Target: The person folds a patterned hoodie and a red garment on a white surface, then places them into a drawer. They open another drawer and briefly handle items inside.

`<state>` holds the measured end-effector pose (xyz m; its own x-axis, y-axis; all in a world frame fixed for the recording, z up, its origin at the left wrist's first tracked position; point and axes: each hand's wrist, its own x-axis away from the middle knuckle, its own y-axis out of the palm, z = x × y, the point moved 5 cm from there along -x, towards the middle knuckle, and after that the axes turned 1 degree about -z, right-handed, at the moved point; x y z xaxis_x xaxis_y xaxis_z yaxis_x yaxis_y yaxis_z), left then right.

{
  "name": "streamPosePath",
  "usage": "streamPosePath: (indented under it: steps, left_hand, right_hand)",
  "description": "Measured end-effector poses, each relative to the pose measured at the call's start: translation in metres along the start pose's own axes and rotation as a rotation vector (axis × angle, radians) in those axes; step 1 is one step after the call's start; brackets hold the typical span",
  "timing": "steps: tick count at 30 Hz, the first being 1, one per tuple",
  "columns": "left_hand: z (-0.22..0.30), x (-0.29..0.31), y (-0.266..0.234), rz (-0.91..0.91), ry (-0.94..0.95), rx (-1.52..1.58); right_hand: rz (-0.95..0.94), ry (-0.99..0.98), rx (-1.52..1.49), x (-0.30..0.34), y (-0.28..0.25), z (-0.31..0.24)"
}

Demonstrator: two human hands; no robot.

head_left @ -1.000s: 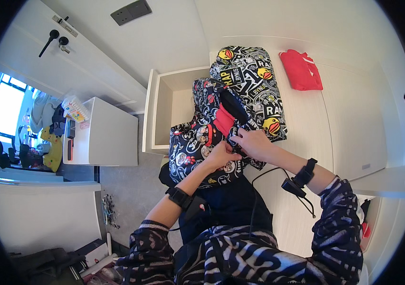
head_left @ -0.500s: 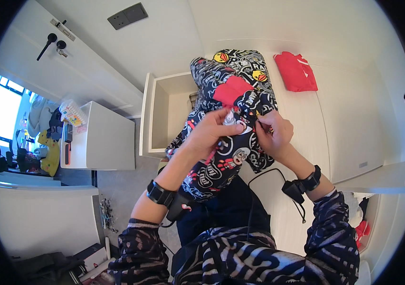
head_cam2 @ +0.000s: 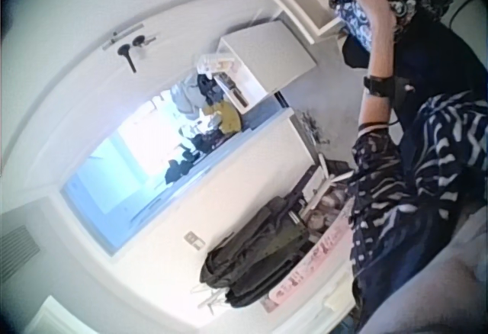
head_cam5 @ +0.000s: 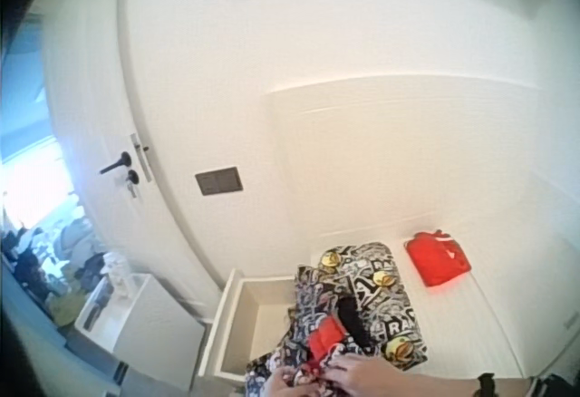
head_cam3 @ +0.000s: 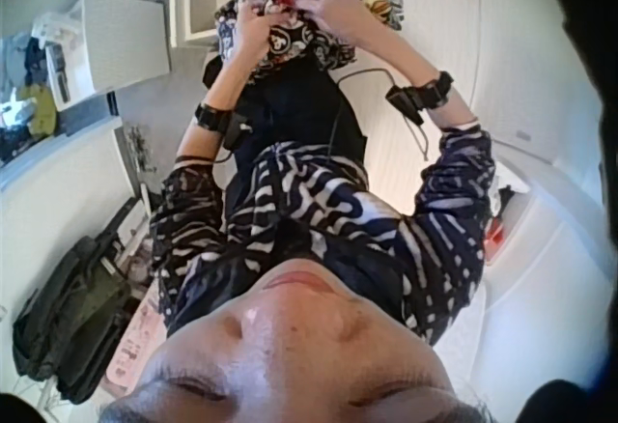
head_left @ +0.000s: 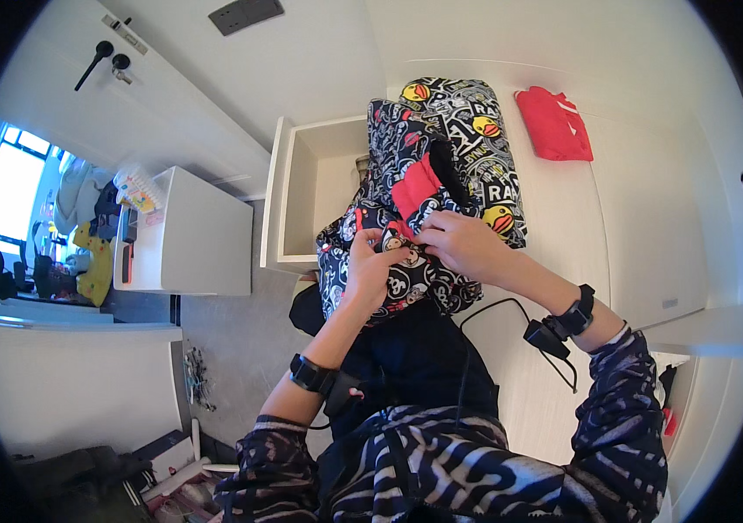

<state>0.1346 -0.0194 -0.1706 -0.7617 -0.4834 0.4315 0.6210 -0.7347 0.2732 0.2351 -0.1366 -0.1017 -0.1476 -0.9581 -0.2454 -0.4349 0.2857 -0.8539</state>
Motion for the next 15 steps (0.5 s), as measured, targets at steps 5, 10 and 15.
streamPosePath:
  steps: [5,10,15]
  left_hand:
    - [-0.008,-0.002,0.009,-0.001,-0.041,-0.113]
    - [-0.026,-0.011,0.026,0.052,-0.038,-0.651]
    - [-0.037,-0.014,0.034,0.122,0.132,-0.461]
  right_hand:
    - [-0.108,-0.057,0.153,0.001,0.008,0.008]
    - [-0.109,-0.209,0.435,0.009,0.014,0.011]
    - [-0.014,-0.367,0.486,0.014,0.019,0.013]
